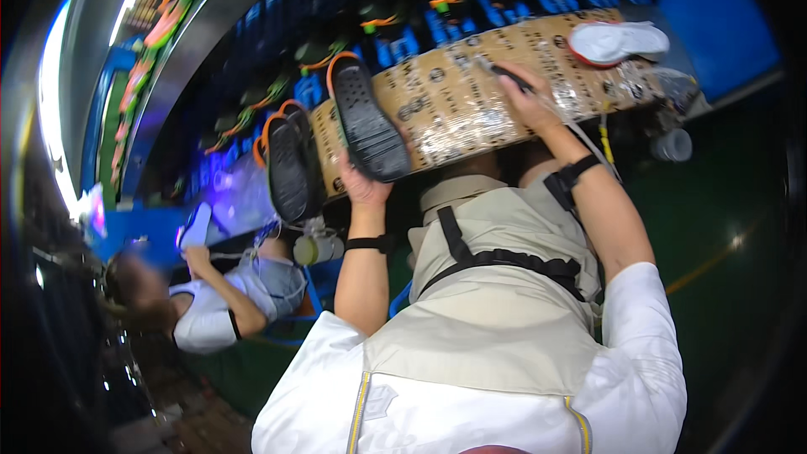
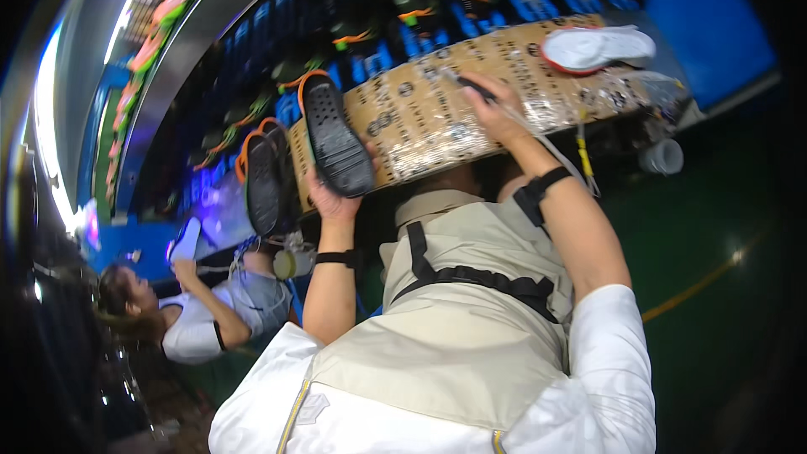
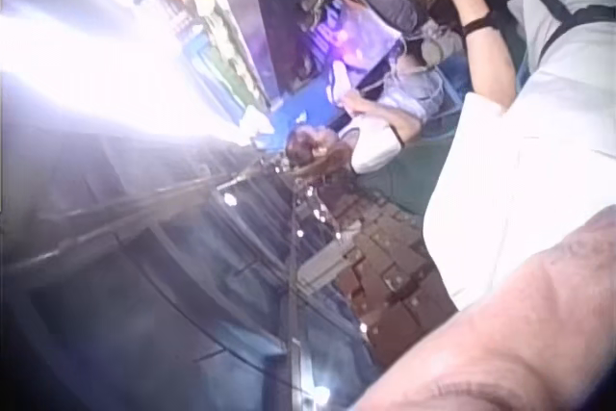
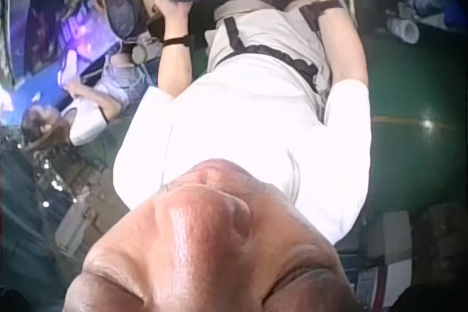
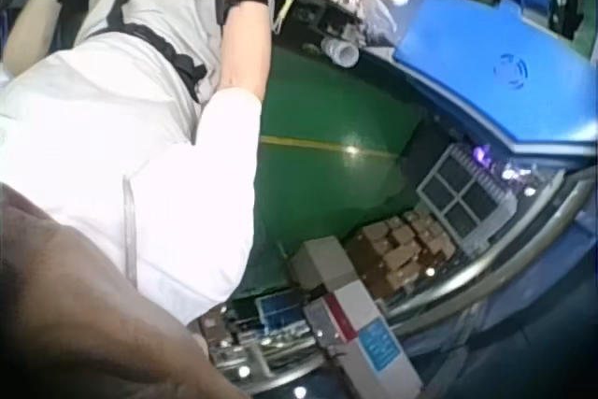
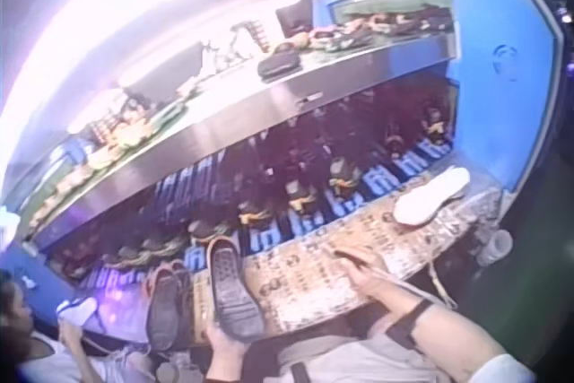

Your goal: Applying adhesive or cleaner to shoe soles using a brush before moving them to a conveyor belt.

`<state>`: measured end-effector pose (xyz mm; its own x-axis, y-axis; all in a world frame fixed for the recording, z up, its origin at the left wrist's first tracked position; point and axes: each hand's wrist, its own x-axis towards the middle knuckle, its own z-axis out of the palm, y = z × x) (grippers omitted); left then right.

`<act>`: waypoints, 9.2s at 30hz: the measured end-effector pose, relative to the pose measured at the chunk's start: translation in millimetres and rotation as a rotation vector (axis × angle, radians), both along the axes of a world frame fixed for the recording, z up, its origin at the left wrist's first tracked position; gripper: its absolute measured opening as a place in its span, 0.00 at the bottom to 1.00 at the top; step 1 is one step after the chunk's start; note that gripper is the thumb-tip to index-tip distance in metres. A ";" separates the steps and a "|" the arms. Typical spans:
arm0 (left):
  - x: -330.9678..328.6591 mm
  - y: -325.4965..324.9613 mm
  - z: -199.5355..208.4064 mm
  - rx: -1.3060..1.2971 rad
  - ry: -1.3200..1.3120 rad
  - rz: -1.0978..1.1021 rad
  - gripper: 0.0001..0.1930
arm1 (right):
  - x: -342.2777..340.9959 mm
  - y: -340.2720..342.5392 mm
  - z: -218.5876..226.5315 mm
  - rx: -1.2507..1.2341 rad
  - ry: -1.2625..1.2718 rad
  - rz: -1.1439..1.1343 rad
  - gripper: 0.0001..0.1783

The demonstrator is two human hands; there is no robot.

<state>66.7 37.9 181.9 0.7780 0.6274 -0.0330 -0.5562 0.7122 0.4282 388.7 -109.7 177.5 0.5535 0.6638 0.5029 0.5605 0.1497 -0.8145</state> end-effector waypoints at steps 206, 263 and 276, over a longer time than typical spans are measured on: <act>45.8 49.8 155.9 0.229 -0.320 0.025 0.55 | -132.8 4.9 213.9 -0.106 -0.171 0.942 0.16; -65.6 -13.6 62.6 -0.184 -0.024 -0.303 0.59 | -85.0 -4.0 145.4 -0.139 0.542 0.310 0.08; 16.3 -62.4 61.1 -0.151 0.054 -0.221 0.42 | -112.1 63.6 165.7 -0.120 0.295 0.036 0.11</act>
<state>82.9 -24.5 243.0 0.8901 0.4272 -0.1587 -0.3592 0.8720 0.3326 276.6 -46.1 343.2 0.6390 0.7304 0.2412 0.2935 0.0584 -0.9542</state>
